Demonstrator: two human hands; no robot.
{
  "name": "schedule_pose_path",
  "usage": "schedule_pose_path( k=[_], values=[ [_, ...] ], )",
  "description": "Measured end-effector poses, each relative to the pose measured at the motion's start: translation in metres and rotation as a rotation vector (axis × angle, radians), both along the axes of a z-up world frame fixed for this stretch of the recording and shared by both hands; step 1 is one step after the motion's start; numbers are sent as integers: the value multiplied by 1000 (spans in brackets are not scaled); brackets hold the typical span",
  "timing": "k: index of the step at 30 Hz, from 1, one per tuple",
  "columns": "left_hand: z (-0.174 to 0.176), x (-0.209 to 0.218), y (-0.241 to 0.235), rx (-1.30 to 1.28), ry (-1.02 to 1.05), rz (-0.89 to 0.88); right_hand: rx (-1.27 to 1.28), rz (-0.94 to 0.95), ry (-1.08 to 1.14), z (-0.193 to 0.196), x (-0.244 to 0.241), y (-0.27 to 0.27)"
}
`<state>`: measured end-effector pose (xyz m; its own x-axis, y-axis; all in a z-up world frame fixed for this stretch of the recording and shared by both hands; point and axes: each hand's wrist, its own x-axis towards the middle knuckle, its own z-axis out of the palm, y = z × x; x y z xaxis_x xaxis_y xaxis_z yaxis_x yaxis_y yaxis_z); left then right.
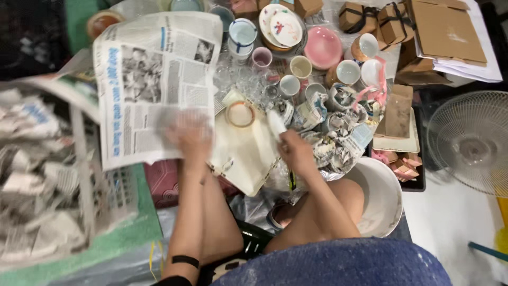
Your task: The person wraps small ceramic cups and bowls with newspaper and secures them with tape. They cut newspaper pieces, wrap the items individually, and place the wrapped units on a table alongside other finished items.
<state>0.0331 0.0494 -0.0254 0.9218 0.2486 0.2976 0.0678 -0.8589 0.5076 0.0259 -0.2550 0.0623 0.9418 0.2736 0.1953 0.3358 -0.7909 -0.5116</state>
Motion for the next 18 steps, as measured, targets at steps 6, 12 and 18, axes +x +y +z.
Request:
schedule_pose_path(
  k=[6, 12, 18],
  values=[
    [68, -33, 107, -10, 35, 402, -284, 316, -37, -47, -19, 26],
    [77, -33, 98, 140, 29, 539, -444, 265, -141, -115, -12, 21],
    [94, -76, 90, -230, -181, 196, -318, 161, -164, -128, -18, 4]
  ],
)
